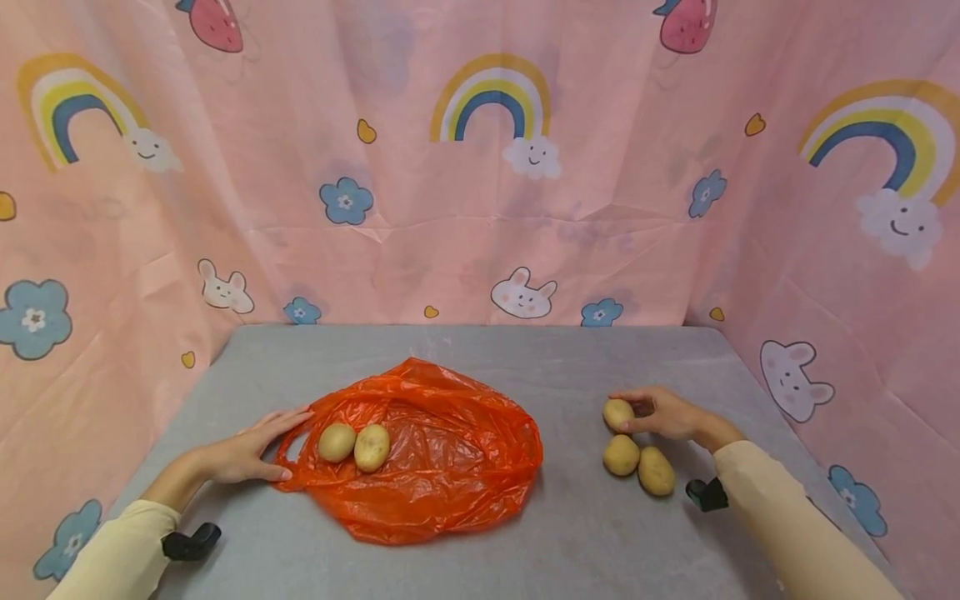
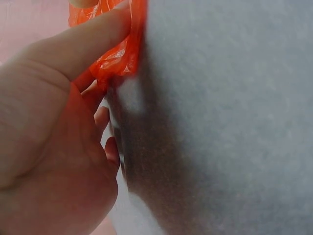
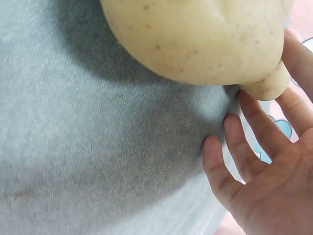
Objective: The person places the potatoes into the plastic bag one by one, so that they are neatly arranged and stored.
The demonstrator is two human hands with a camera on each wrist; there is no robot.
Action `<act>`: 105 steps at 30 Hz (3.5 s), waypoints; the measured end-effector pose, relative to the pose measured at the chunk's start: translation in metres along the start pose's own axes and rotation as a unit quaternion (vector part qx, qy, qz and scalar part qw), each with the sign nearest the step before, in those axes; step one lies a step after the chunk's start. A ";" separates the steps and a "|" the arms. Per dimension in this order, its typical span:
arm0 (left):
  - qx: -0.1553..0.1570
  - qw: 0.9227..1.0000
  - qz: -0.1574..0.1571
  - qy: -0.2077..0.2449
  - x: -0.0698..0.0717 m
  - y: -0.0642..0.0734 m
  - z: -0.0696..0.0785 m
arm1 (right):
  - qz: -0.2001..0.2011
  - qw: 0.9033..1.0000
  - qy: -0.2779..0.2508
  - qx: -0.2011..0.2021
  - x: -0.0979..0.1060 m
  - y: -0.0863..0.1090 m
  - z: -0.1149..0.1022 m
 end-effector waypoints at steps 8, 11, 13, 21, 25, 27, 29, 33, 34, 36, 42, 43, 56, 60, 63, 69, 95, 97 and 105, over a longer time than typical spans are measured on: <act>-0.004 1.000 0.000 0.005 0.002 0.003 0.006 | -0.003 1.000 -0.014 -0.011 0.001 0.000 -0.002; -0.001 1.000 -0.004 0.003 0.002 0.003 0.007 | 0.000 1.000 -0.004 -0.011 0.002 0.000 -0.002; 0.000 1.000 -0.006 -0.003 0.003 0.002 0.007 | 0.004 1.000 0.002 -0.010 0.003 -0.001 -0.003; 0.004 1.000 -0.016 -0.015 0.003 0.002 0.003 | 0.041 0.999 0.028 0.013 0.008 -0.003 -0.012; 0.003 1.000 -0.010 -0.010 0.001 0.002 0.000 | 0.059 0.997 0.029 0.028 0.012 -0.003 -0.020; -0.001 1.000 -0.008 -0.009 0.001 0.002 0.000 | 0.067 0.997 0.033 0.026 0.015 -0.001 -0.025; -0.008 1.000 -0.005 -0.008 0.001 0.002 0.000 | 0.074 0.997 0.030 0.024 0.015 -0.001 -0.032; -0.003 1.000 -0.009 -0.003 0.002 0.003 0.002 | 0.088 0.996 0.021 0.025 0.012 -0.001 -0.048; 0.000 1.000 -0.010 -0.004 0.002 0.003 0.002 | 0.092 0.995 0.018 0.027 0.010 0.000 -0.052; 0.005 1.000 -0.012 -0.004 0.002 0.003 0.002 | 0.100 0.994 0.017 0.034 0.009 0.000 -0.060; 0.002 1.000 -0.011 -0.004 0.002 0.003 0.007 | 0.119 0.990 0.016 0.069 0.004 -0.002 -0.085; 0.001 1.000 -0.010 -0.004 0.002 0.004 0.008 | 0.120 0.990 0.014 0.076 0.002 -0.002 -0.089; -0.003 1.000 0.001 -0.006 0.001 0.004 0.007 | 0.142 0.982 -0.004 0.122 -0.012 -0.006 -0.126; 0.001 1.000 0.000 -0.005 0.000 0.004 0.004 | 0.146 0.980 -0.008 0.137 -0.016 -0.010 -0.129; -0.002 1.000 -0.001 -0.006 -0.001 0.004 0.002 | 0.142 0.980 -0.017 0.141 -0.019 -0.011 -0.130; -0.005 1.000 0.001 -0.008 -0.002 0.005 -0.001 | 0.132 0.981 -0.031 0.141 -0.027 -0.016 -0.134; 0.001 1.000 -0.002 0.007 0.001 0.002 0.004 | 0.079 0.981 -0.118 0.129 -0.083 -0.040 -0.163; -0.004 1.000 0.001 0.000 0.002 0.002 0.004 | 0.079 0.981 -0.123 0.130 -0.089 -0.041 -0.165; -0.006 1.000 -0.002 -0.005 0.002 0.004 0.002 | 0.078 0.977 -0.138 0.143 -0.116 -0.046 -0.175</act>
Point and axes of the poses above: each hand's wrist, its own y-axis away from the middle knuckle, its own x-axis out of the back of the hand, z = x × y, the point moved 3 cm from there along -y, towards the middle knuckle, and after that the axes turned 8 degrees about -y, right-handed, at the moved point
